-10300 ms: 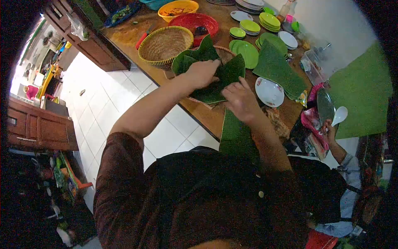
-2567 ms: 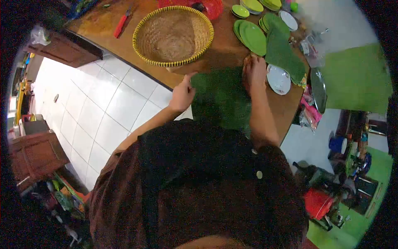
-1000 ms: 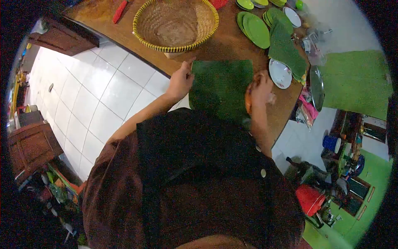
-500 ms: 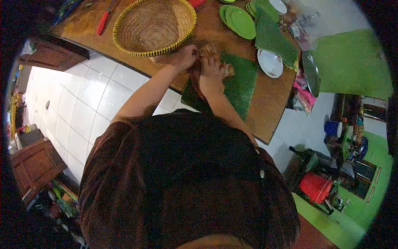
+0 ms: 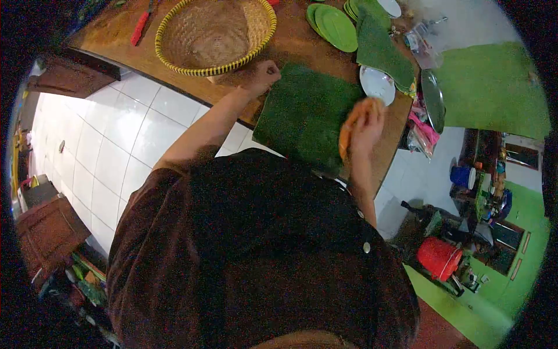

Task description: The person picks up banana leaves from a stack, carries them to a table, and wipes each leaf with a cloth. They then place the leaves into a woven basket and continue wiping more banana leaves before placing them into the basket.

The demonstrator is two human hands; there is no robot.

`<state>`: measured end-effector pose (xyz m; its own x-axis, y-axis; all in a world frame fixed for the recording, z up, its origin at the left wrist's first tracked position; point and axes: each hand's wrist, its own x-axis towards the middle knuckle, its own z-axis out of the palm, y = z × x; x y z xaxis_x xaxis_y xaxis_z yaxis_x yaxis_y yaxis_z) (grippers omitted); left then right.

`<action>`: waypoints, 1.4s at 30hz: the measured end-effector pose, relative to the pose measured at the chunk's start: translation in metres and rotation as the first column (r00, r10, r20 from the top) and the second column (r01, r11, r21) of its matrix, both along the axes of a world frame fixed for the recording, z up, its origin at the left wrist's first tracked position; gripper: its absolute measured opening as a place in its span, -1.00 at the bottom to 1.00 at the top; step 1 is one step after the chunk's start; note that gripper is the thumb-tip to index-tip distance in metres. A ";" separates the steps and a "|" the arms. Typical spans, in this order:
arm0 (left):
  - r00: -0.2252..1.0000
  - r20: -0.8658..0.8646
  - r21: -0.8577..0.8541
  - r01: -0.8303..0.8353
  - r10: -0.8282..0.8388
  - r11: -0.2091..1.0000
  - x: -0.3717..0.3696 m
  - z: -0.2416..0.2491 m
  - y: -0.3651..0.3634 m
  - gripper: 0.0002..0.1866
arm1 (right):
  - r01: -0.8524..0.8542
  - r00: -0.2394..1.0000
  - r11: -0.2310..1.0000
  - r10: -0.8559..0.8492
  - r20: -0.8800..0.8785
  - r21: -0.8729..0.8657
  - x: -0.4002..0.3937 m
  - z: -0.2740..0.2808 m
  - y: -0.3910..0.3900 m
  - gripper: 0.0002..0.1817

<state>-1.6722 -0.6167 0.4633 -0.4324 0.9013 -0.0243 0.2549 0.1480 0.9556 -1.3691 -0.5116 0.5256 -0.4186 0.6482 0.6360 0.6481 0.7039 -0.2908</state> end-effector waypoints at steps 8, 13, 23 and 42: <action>0.906 -0.391 0.132 -0.118 0.161 0.984 -0.002 -0.050 0.014 -0.83 | -0.279 0.880 0.960 0.250 0.404 0.011 -0.137 -0.023 -0.078 -0.63; 0.911 -0.377 -0.007 -0.186 0.169 0.983 0.012 -0.014 0.003 -0.83 | -0.323 0.773 0.944 0.306 0.555 -0.070 -0.114 -0.009 -0.079 -0.60; 0.857 -0.494 0.037 -0.146 0.145 0.989 0.006 -0.026 0.006 -0.86 | -0.296 0.839 0.947 0.322 0.438 -0.128 -0.141 -0.041 -0.071 -0.66; 0.865 -0.484 -0.129 -0.219 0.131 0.967 0.006 0.050 0.030 -0.84 | 0.019 0.940 0.957 0.081 0.332 -0.289 -0.027 0.034 -0.040 -0.67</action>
